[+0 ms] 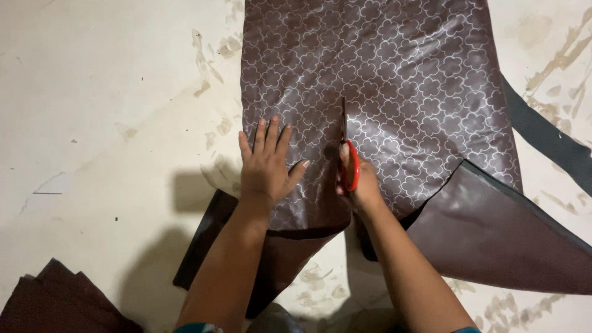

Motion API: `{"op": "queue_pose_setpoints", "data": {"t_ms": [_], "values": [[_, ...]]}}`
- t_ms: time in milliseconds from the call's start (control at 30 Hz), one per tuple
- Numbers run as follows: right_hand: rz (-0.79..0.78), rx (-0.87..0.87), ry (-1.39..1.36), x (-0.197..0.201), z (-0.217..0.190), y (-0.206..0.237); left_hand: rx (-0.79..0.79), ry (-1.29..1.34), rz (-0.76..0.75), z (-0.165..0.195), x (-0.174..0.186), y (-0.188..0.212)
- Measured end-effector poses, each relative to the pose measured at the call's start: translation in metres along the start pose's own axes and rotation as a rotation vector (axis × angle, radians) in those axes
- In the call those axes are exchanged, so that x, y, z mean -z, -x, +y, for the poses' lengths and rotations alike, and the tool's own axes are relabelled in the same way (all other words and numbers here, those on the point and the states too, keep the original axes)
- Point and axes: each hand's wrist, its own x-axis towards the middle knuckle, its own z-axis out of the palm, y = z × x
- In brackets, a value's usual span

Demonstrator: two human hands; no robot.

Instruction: The person cuts a large sheet of brown patterned material using red-handled scissors. They trim edges and cut along straight lines, separating pieces and setting them aside on the floor.

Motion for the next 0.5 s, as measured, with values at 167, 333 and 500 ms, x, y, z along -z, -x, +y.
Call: {"op": "queue_pose_setpoints", "data": {"t_ms": [167, 333, 500], "values": [[-0.029, 0.003, 0.078, 0.015, -0.001, -0.003, 0.013, 0.000, -0.023, 0.000, -0.001, 0.000], [-0.099, -0.047, 0.115, 0.022, -0.020, -0.014, -0.029, -0.021, 0.078, -0.002, -0.004, 0.001], [-0.122, -0.029, 0.097, 0.019, -0.026, -0.015, -0.046, 0.013, 0.133, -0.003, -0.006, 0.003]]}}
